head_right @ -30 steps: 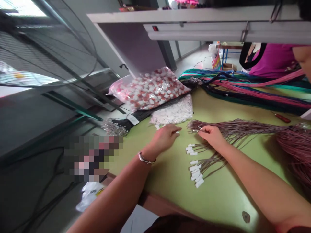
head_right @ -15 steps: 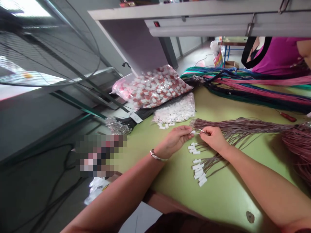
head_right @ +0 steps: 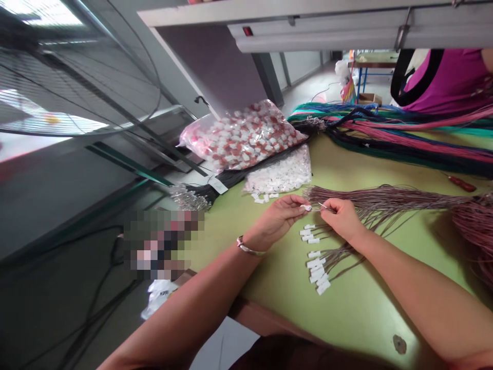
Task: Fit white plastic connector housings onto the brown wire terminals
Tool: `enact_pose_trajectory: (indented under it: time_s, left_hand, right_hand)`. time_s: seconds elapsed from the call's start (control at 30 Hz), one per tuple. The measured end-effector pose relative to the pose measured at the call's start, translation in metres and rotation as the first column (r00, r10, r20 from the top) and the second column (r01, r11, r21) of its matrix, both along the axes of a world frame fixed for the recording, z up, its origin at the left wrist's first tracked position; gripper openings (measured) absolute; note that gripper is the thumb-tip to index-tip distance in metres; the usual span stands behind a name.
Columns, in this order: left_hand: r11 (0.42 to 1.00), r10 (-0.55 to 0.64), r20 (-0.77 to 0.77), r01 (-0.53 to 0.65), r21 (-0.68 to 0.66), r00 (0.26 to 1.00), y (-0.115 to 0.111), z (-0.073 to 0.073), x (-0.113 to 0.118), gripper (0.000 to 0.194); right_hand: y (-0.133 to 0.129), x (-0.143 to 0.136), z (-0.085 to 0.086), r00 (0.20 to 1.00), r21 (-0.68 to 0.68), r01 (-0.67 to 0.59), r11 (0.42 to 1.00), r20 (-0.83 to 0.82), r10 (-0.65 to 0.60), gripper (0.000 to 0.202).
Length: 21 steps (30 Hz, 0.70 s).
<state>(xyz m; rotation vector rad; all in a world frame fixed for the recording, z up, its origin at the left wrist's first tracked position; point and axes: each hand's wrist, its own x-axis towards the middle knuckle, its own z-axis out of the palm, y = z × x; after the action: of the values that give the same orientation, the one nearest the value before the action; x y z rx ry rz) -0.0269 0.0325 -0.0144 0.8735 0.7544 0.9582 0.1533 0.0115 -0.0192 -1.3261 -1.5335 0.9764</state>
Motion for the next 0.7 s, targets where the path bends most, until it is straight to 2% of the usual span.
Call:
enact_pose_trajectory:
  time_s: [0.3,0.47,0.53,0.7]
  left_hand:
    - [0.999,-0.004,-0.04,0.006,0.052,0.999,-0.001,-0.001,0.001,0.015]
    - [0.975,0.11,-0.259,-0.054,0.214,0.96,-0.005,-0.005,0.01,0.013]
    - [0.97,0.14,-0.31,-0.068,0.232,0.94,-0.007,-0.006,0.015,0.011]
    - [0.982,0.116,-0.226,-0.078,0.17,0.967,-0.008,-0.007,0.016,0.014]
  right_hand:
    - [-0.001,-0.001,0.0,0.998,0.019,-0.028,0.999,0.062,0.027,0.014]
    - [-0.002,-0.001,-0.006,0.978,0.074,-0.029,0.997,0.206,0.013,0.01]
    - [-0.002,0.0,-0.008,0.965,0.091,-0.062,0.994,0.261,0.036,0.009]
    - [0.002,0.004,-0.005,0.98,0.048,-0.077,0.996,0.189,0.067,0.008]
